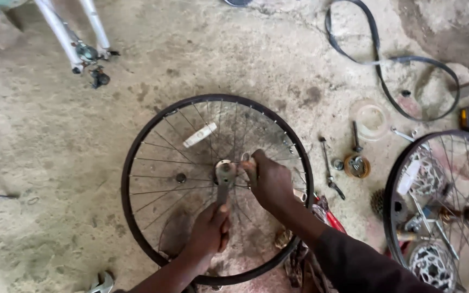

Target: Tightening the hub nuts on a bicycle wheel using wrenches to ensure the axle is secure.

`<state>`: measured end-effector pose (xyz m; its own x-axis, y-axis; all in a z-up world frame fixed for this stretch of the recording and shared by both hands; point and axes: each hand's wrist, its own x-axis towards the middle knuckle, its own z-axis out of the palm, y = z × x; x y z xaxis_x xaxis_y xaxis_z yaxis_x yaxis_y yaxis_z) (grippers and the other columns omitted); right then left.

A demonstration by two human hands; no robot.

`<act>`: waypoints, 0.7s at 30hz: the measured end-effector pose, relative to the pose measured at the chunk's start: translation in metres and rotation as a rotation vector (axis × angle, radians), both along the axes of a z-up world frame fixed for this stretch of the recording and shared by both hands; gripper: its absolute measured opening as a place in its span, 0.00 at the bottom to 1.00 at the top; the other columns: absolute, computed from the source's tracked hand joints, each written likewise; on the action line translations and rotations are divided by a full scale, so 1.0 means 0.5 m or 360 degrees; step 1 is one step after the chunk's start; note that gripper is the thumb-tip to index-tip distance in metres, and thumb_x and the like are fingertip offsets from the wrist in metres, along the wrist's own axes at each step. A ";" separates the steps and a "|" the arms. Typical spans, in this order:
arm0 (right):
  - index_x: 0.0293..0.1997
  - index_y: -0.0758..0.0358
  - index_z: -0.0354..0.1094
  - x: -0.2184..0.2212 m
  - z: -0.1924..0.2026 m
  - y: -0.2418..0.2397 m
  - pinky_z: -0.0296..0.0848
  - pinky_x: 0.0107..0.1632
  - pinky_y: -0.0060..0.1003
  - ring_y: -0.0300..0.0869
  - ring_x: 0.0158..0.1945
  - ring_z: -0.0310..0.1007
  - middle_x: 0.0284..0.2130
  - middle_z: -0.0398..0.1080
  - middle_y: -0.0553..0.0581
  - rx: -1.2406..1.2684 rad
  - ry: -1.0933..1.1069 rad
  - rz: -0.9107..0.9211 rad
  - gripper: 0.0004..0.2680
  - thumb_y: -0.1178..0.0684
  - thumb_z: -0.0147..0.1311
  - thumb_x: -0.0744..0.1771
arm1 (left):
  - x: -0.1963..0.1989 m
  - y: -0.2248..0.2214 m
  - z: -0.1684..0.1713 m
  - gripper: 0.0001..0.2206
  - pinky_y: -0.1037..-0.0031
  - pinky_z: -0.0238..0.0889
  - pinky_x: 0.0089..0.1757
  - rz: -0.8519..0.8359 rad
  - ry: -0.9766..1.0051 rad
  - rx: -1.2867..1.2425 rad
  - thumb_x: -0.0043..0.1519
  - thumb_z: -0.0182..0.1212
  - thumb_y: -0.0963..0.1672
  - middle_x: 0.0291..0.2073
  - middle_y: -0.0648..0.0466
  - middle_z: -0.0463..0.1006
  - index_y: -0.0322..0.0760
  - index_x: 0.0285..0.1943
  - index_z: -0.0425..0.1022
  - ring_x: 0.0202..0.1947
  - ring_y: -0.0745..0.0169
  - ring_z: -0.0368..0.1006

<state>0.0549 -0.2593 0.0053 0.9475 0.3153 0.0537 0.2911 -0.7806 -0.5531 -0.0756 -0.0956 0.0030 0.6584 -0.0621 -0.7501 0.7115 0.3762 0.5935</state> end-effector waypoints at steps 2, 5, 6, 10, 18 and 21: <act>0.41 0.57 0.62 -0.033 0.082 -0.005 0.60 0.17 0.40 0.44 0.16 0.66 0.18 0.69 0.53 0.0105 0.0323 -0.0117 0.09 0.44 0.50 0.70 | -0.021 -0.006 0.008 0.13 0.66 0.45 0.20 0.0086 0.0029 -0.0001 0.74 0.49 0.49 0.22 0.53 0.63 0.38 0.39 0.66 0.12 0.62 0.53; 0.44 0.56 0.63 -0.077 0.162 -0.002 0.65 0.22 0.33 0.36 0.21 0.64 0.22 0.69 0.49 0.0194 0.0884 -0.0208 0.08 0.45 0.56 0.69 | 0.005 -0.016 0.027 0.12 0.66 0.53 0.17 0.0129 0.0042 0.0090 0.74 0.46 0.45 0.23 0.46 0.70 0.32 0.41 0.67 0.12 0.55 0.62; 0.46 0.54 0.64 -0.100 0.181 0.004 0.67 0.27 0.32 0.36 0.24 0.64 0.24 0.68 0.47 0.0181 0.1152 -0.0188 0.10 0.42 0.56 0.69 | 0.013 -0.016 0.036 0.11 0.61 0.61 0.17 0.0074 0.0047 0.0194 0.74 0.44 0.43 0.24 0.38 0.75 0.28 0.44 0.66 0.13 0.48 0.68; 0.42 0.54 0.65 -0.144 0.134 -0.016 0.67 0.30 0.36 0.39 0.27 0.66 0.28 0.72 0.51 0.0016 0.1056 0.0019 0.10 0.40 0.55 0.69 | -0.004 -0.016 -0.003 0.12 0.54 0.70 0.20 -0.0015 0.0106 0.0129 0.73 0.48 0.43 0.22 0.37 0.79 0.26 0.41 0.69 0.18 0.39 0.77; 0.59 0.50 0.61 -0.219 0.166 0.012 0.75 0.44 0.45 0.44 0.42 0.81 0.48 0.78 0.49 0.0050 0.1339 -0.0156 0.24 0.38 0.68 0.61 | -0.035 -0.027 0.102 0.12 0.62 0.76 0.35 -0.0509 0.0179 0.0289 0.71 0.52 0.44 0.35 0.43 0.80 0.29 0.42 0.76 0.33 0.51 0.75; 0.54 0.52 0.63 -0.227 0.082 0.008 0.74 0.48 0.44 0.48 0.51 0.75 0.49 0.74 0.55 0.0152 0.1338 -0.0071 0.15 0.43 0.61 0.66 | -0.051 -0.019 0.065 0.13 0.74 0.77 0.32 -0.1231 -0.0007 0.0809 0.72 0.48 0.45 0.42 0.48 0.85 0.41 0.61 0.73 0.29 0.63 0.83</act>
<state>-0.0588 -0.2553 0.0465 0.6956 0.3063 -0.6499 -0.2766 -0.7207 -0.6357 -0.1013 -0.1052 0.0357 0.5740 -0.1497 -0.8051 0.6533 -0.5090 0.5604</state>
